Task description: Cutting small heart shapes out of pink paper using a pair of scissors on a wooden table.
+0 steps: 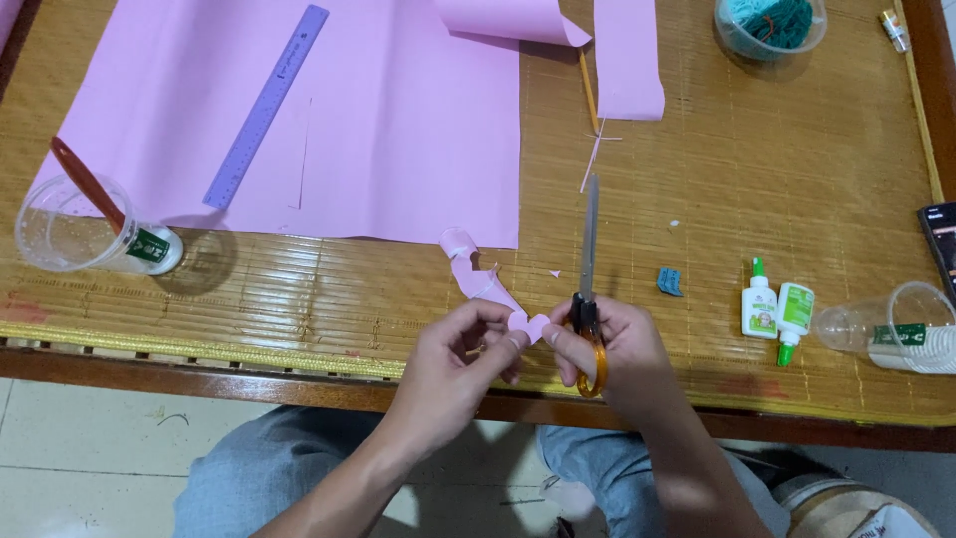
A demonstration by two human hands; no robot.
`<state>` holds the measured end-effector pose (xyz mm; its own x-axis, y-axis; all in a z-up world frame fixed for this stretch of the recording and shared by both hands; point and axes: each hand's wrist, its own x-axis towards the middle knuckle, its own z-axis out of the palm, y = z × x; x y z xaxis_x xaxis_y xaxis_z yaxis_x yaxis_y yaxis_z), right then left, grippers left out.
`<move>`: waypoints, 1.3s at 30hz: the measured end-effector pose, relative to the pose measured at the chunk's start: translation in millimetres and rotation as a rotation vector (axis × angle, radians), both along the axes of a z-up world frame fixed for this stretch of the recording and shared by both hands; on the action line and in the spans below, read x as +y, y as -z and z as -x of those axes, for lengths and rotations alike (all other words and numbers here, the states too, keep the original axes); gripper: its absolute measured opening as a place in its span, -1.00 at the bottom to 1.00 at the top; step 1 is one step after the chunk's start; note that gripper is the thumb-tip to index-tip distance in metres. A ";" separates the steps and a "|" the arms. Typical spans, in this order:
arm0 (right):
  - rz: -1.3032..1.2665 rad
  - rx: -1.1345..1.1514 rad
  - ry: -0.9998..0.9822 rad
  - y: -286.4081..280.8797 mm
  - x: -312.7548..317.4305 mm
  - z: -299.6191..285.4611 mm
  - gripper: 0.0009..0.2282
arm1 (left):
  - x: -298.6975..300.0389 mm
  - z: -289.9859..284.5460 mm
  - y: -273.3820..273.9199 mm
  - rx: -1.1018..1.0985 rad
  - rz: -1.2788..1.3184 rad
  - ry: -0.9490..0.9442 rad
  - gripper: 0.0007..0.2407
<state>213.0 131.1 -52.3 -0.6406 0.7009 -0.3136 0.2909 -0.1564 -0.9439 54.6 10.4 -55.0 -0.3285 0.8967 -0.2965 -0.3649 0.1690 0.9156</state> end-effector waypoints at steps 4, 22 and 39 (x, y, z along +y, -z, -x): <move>-0.011 -0.055 0.005 -8.6 -2.6 3.4 -0.95 | 0.6 0.7 -6.1 -0.013 0.020 -0.003 -0.94; -0.047 0.000 -0.015 -0.9 -13.0 10.6 -0.93 | 0.1 1.2 1.7 -0.034 0.001 -0.017 -0.94; 0.524 -0.193 0.081 248.6 160.7 -103.1 -0.62 | 7.9 -0.5 24.4 0.437 0.020 0.170 -0.61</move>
<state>316.1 291.8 -300.9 -0.4879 0.4644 -0.7391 0.4181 -0.6190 -0.6649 55.1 18.4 -79.4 -0.2753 0.9442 -0.1808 0.0884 0.2121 0.9732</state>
